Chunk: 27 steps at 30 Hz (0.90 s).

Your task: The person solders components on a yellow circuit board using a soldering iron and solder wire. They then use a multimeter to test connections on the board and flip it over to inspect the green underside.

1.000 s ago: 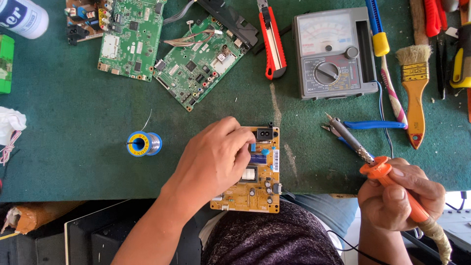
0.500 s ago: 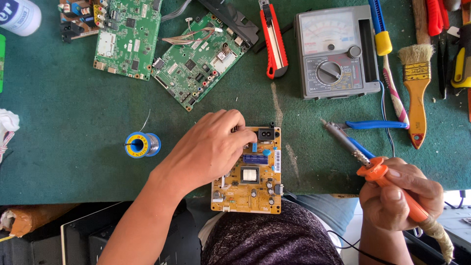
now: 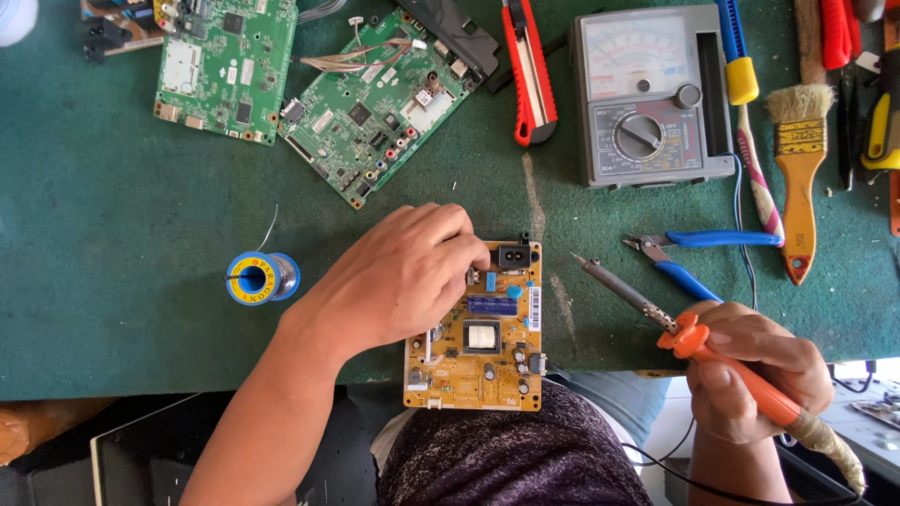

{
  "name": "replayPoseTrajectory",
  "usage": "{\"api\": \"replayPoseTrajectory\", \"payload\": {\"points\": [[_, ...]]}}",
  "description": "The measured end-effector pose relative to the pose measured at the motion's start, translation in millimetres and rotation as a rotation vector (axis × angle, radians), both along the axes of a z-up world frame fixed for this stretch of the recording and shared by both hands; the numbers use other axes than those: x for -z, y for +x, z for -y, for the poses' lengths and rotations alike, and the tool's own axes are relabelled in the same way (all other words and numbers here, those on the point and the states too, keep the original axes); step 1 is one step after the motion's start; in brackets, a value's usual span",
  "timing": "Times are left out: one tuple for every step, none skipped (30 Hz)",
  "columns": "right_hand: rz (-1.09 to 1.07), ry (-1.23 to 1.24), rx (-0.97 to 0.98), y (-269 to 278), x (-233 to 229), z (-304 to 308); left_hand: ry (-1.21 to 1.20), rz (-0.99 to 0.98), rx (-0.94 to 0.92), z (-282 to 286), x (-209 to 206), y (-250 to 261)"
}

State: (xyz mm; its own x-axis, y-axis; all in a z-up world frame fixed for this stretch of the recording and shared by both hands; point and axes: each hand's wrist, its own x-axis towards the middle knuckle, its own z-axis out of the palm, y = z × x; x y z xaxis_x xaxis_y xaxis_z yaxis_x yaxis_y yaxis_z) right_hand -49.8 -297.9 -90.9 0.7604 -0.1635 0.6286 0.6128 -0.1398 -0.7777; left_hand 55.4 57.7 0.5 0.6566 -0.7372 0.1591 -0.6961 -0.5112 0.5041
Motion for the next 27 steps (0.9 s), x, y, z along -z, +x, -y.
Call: {"api": "replayPoseTrajectory", "payload": {"points": [[0.003,0.014,0.014,0,2,1,-0.001,0.023,-0.001,0,1,0],[0.006,0.030,0.028,0,4,1,-0.001,0.047,-0.002,0,2,0],[0.005,0.028,0.025,0,4,2,-0.003,0.046,-0.005,-1,2,0],[0.003,0.021,0.026,0,3,2,-0.005,0.042,-0.003,-1,3,0],[0.000,0.015,0.026,-1,3,3,-0.008,0.037,0.000,-2,4,0],[-0.002,0.012,0.025,-1,2,2,-0.010,0.035,-0.001,-2,4,0],[-0.017,0.010,0.018,-2,0,1,-0.010,0.033,0.000,-3,4,0],[-0.031,0.008,0.009,-2,-1,0,-0.009,0.031,0.000,-3,5,1],[-0.033,0.006,0.007,-2,-6,-2,-0.010,0.030,-0.002,-3,5,1],[-0.054,-0.010,-0.028,-2,-11,-5,-0.028,0.010,0.009,-3,5,1],[-0.076,-0.025,-0.062,-3,-16,-7,-0.045,-0.010,0.021,-4,6,1],[-0.078,-0.027,-0.064,-2,-19,-8,-0.046,-0.012,0.019,-4,6,2],[-0.070,-0.049,-0.111,0,-23,-10,-0.060,-0.005,0.020,-4,7,3],[-0.062,-0.072,-0.157,1,-26,-11,-0.075,0.002,0.023,-3,8,4],[-0.064,-0.074,-0.158,3,-30,-13,-0.077,0.001,0.021,-4,9,4],[-0.055,-0.125,-0.200,6,-34,-14,-0.080,-0.008,0.022,-4,9,4],[-0.046,-0.176,-0.242,9,-38,-16,-0.084,-0.017,0.022,-4,10,4],[-0.048,-0.178,-0.242,9,-36,-17,-0.086,-0.018,0.022,-4,11,4],[-0.070,-0.202,-0.217,9,-34,-17,-0.096,-0.012,0.023,-4,11,4],[-0.092,-0.226,-0.192,9,-33,-18,-0.106,-0.006,0.025,-4,12,5],[-0.093,-0.228,-0.192,9,-31,-18,-0.108,-0.007,0.024,-4,13,5],[-0.085,-0.224,-0.202,10,-30,-18,-0.091,0.016,0.030,-4,13,5],[-0.076,-0.220,-0.212,11,-29,-17,-0.074,0.040,0.036,-5,14,5],[-0.080,-0.220,-0.214,10,-28,-19,-0.074,0.036,0.034,-5,13,5],[-0.099,-0.168,-0.186,9,-28,-21,-0.086,0.040,0.034,-5,12,5],[-0.117,-0.118,-0.154,8,-27,-22,-0.100,0.046,0.036,-4,12,6],[-0.119,-0.120,-0.154,6,-24,-21,-0.102,0.044,0.036,-4,13,6]]}}
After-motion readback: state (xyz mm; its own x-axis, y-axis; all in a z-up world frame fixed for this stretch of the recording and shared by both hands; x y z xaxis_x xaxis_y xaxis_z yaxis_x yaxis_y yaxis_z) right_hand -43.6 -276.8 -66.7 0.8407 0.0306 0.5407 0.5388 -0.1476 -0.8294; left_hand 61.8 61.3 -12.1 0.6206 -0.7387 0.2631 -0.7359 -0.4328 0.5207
